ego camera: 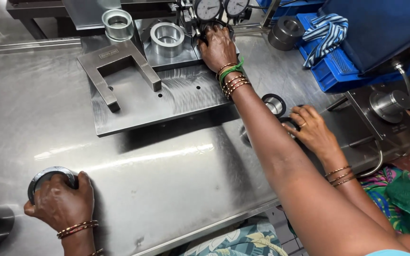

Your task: Measure metal ring diameters using a precision gauging fixture.

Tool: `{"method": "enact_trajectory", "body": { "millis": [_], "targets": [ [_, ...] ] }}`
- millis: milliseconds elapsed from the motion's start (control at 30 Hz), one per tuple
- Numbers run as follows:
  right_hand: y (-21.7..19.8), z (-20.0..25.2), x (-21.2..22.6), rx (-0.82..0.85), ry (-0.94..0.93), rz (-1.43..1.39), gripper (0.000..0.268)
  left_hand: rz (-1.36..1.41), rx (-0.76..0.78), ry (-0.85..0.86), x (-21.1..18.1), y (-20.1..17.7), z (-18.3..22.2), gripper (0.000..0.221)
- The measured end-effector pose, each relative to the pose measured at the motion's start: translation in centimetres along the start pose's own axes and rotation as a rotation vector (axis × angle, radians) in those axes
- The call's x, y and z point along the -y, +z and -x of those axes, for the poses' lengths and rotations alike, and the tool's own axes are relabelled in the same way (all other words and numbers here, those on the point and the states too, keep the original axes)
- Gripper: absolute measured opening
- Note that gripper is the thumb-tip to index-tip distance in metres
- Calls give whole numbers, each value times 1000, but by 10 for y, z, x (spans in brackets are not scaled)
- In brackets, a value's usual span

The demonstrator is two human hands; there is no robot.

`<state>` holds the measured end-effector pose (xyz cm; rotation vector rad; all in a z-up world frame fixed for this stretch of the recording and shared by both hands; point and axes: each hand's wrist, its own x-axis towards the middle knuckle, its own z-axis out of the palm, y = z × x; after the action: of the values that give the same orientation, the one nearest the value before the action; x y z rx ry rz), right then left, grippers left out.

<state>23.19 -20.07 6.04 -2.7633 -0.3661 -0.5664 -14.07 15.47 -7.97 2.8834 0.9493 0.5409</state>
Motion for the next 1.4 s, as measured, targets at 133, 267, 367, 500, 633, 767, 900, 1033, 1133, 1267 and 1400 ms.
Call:
{"method": "enact_trajectory", "body": {
  "millis": [133,267,367,500,633,767,900,1033,1133,1267,1400],
  "targets": [
    [11,-4,-11,-134,-95,37,43,13,12,1,-1,2,1,39],
    [-21,11,17,49,38,3,40,24,-4,10,3,5,2,36],
    [4,1,-3,-53,-35,11,42,35,-21,9,3,7,1,37],
    [10,-2,-8,-102,-93,-8,47,50,-46,24,-1,-1,1,35],
    [21,-13,-21,-59,-82,46,46,78,-60,24,-8,-11,-1,34],
    [9,0,-12,-163,-122,-95,36,90,-76,27,-12,-16,-2,33],
    [14,-3,-17,-202,-179,-91,27,83,-99,10,-14,-17,-3,33],
    [10,1,-15,-186,-215,-117,20,130,-86,-13,-16,-24,-2,32],
    [8,2,-25,-130,-174,-105,23,160,-61,-28,-22,-28,-2,31],
    [2,31,-41,-128,-284,-134,38,205,-63,-13,-20,-30,-3,29],
    [-14,90,-35,-247,-479,-61,48,228,-74,-24,-19,-23,-3,29]
  ]
}}
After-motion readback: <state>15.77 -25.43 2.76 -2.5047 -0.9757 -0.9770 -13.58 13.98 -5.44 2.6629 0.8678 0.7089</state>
